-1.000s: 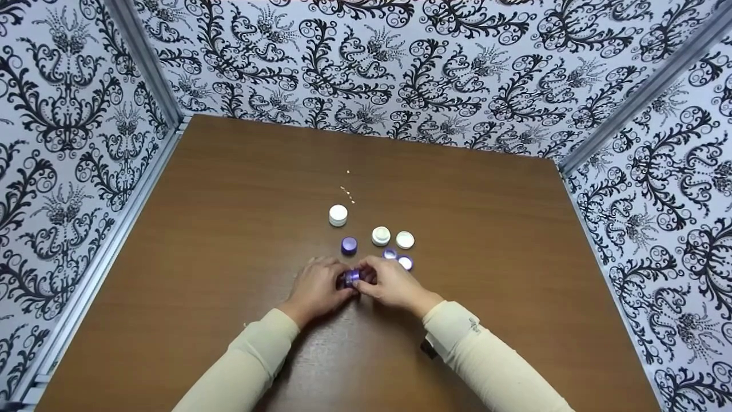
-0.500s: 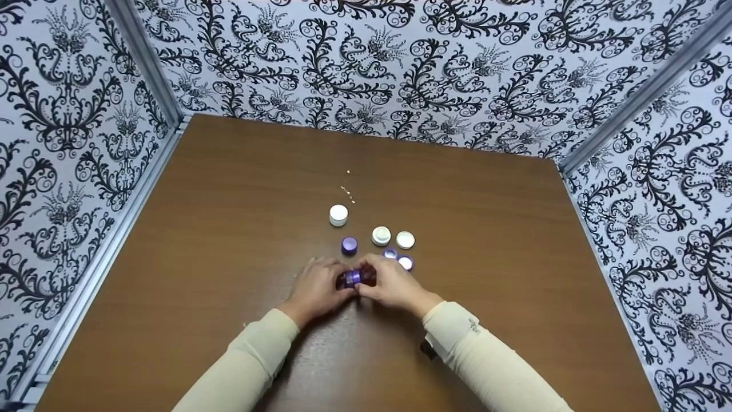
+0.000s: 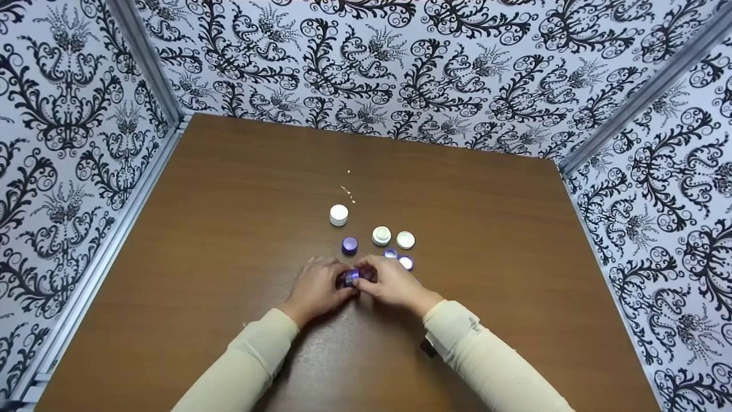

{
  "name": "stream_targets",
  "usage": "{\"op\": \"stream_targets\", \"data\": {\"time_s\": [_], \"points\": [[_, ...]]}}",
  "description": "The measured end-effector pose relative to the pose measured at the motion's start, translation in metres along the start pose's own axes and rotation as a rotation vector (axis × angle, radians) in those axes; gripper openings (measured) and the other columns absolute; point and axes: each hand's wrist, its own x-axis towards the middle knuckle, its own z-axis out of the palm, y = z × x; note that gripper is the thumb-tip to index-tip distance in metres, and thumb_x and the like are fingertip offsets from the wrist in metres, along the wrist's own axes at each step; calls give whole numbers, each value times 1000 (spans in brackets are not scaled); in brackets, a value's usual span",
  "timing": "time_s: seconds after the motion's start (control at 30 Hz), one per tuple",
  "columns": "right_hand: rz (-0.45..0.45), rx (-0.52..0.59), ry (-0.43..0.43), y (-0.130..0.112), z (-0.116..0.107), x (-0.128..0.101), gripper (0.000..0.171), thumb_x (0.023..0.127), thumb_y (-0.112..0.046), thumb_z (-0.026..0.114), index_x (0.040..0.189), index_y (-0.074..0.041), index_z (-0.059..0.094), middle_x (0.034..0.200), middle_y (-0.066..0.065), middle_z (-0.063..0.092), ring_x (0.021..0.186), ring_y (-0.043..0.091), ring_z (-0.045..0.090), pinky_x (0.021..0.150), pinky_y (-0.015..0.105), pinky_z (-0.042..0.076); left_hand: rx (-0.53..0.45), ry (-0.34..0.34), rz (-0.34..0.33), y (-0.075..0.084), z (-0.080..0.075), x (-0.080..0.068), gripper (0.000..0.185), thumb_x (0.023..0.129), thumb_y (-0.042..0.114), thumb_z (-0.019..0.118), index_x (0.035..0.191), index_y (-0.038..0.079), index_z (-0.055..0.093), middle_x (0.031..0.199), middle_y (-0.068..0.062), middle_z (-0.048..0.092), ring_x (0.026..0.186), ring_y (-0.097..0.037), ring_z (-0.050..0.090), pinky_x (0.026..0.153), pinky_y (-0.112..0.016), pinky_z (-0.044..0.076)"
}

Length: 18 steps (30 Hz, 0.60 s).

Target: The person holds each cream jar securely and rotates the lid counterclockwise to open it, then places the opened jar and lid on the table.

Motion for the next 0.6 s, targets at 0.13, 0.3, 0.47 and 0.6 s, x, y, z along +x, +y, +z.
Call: {"op": "stream_targets", "data": {"time_s": [0.13,0.3,0.47,0.6], "points": [[20,3,-17,0,0,0,24,91,-20,70,110,-6,67,91,-1,69,83,11,66,74,28,54,1,-4,2,0,-1,-1,39,77,44,81,99,13,76,93,2,67,88,-23,62,81,-41,45],[19,6,-28,1,0,1,25,88,-17,72,109,-5,66,90,0,69,81,10,66,74,26,54,5,-4,7,0,-1,-1,39,76,44,81,99,13,76,93,2,67,87,-23,62,80,-41,45],[11,-24,-21,2,0,1,29,85,-16,74,109,-5,64,92,2,69,83,11,66,75,26,54,8,-12,5,1,-1,-1,40,76,45,81,99,13,76,92,2,65,86,-23,62,79,-41,45],[-19,-60,-10,2,-1,0,32,82,-15,75,111,-6,63,98,2,68,87,11,65,78,27,54,18,-27,-1,1,-2,0,38,76,43,82,98,13,76,90,3,64,86,-22,61,79,-41,45]]}}
